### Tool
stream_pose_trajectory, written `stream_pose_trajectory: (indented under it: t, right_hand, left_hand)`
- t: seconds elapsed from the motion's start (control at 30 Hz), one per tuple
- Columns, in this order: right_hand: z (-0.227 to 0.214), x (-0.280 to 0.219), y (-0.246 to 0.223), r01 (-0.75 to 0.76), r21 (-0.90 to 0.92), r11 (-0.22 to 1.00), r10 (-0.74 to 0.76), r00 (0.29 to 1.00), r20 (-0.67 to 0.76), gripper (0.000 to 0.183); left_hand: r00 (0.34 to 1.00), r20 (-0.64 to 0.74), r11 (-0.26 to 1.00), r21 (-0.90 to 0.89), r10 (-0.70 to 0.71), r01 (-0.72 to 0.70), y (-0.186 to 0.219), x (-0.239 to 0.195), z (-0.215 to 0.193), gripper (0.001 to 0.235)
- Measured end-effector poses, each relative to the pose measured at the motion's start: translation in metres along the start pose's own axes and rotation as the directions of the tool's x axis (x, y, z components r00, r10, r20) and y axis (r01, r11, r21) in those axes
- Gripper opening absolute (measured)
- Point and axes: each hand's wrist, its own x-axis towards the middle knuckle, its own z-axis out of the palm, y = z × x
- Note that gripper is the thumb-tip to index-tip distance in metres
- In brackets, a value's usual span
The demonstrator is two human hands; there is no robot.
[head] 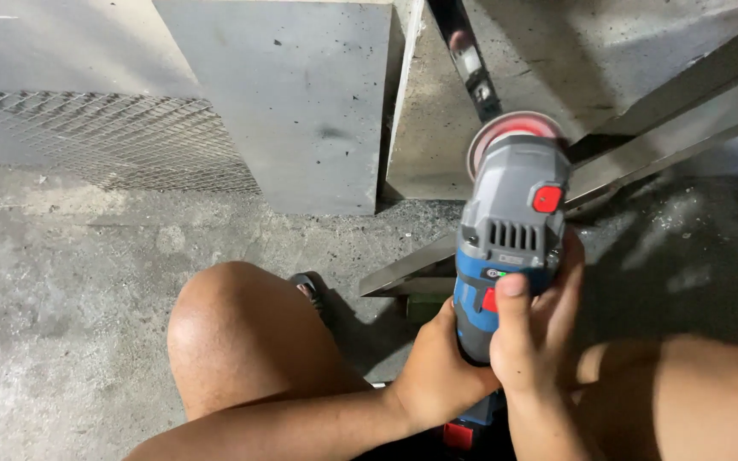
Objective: Using a handheld angle grinder to smooth the welded joints and edges of a metal frame structure.
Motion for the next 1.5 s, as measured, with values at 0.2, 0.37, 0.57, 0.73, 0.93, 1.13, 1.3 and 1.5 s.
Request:
stream_pose_trajectory:
  t: [0.2,0.37,0.57,0.73,0.93,1.13,1.3,1.5]
  right_hand:
    - [0.009,0.0,-0.014,0.11,-0.209,0.972,-0.09,0.991,0.104,0.108]
    - [0.0,-0.016,-0.002,0.045,-0.278,0.959,-0.03,0.998,0.058,0.103]
    - [-0.021,-0.049,0.022,-0.054,-0.285,0.957,0.059,0.998,0.009,0.083]
    - [-0.026,-0.057,0.026,-0.135,-0.277,0.951,0.135,0.991,-0.021,0.076]
    - [-0.031,-0.069,0.023,-0.097,-0.243,0.965,0.104,0.994,0.016,0.079]
    - [-0.033,-0.072,0.017,-0.103,-0.243,0.965,0.11,0.994,0.016,0.076]
    - [-0.036,-0.077,0.016,-0.079,-0.236,0.969,0.092,0.995,0.043,0.073]
    - [-0.04,-0.081,0.013,-0.055,-0.263,0.963,0.069,0.997,0.044,0.075]
  left_hand:
    - [0.988,-0.016,0.988,-0.036,0.152,-0.153,-0.006,-0.003,0.003,0.052]
    - [0.997,0.018,0.996,-0.043,0.078,-0.078,-0.009,-0.013,0.008,0.057]
    - [0.998,0.067,0.997,0.073,-0.015,0.01,-0.041,-0.028,0.018,0.069]
    - [0.996,0.05,0.988,0.14,-0.068,0.061,-0.042,-0.037,0.023,0.061]
    - [0.997,0.002,0.987,0.142,-0.073,0.072,-0.052,-0.051,0.032,0.062]
    - [1.0,-0.028,0.984,0.176,-0.012,0.017,-0.051,-0.058,0.038,0.059]
    - [0.998,-0.04,0.989,0.139,-0.046,0.052,-0.053,-0.065,0.043,0.06]
    - [0.999,-0.043,0.992,0.122,-0.027,0.032,-0.046,-0.069,0.047,0.06]
